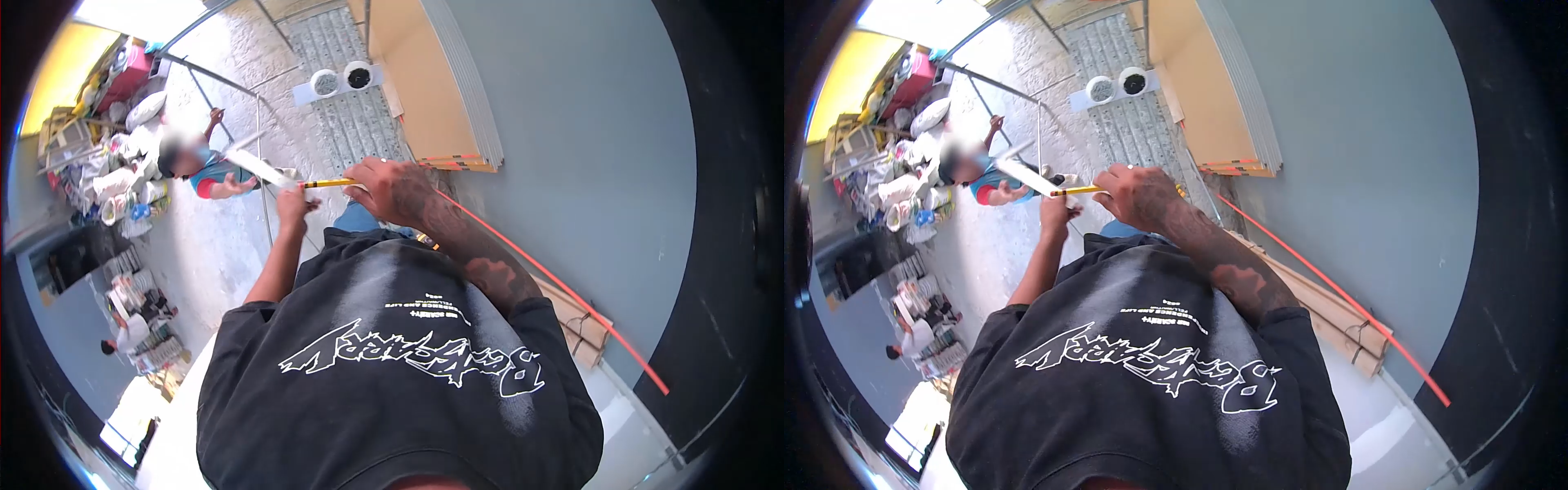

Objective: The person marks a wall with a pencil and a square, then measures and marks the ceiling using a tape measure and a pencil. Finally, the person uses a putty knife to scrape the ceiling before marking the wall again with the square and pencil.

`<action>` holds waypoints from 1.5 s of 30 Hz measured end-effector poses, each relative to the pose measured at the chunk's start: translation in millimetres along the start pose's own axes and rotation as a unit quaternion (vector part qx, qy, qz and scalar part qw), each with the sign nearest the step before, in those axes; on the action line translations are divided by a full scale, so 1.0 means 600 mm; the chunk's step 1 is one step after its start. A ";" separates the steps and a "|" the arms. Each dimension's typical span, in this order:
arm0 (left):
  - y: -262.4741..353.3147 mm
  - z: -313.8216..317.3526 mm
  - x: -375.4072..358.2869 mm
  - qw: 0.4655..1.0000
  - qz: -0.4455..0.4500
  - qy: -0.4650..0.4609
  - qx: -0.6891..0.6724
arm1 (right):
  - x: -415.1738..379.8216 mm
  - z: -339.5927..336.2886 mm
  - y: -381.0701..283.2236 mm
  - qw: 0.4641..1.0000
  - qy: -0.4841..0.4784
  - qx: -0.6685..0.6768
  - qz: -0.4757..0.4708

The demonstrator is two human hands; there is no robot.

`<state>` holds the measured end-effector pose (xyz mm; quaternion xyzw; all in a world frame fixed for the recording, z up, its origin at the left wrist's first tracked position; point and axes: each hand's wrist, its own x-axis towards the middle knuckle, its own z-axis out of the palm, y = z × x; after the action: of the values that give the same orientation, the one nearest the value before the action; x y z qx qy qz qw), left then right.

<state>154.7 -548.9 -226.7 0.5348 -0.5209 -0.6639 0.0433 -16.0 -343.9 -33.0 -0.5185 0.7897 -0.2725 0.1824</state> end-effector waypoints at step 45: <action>0.133 0.932 -1.134 0.300 0.810 -0.492 -0.105 | -1.007 -0.333 -0.233 0.706 0.641 0.092 0.287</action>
<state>-18.9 194.2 220.4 -0.5928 -0.5417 -0.4819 0.3506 209.6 215.3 213.7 0.0519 0.7980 -0.5450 -0.2522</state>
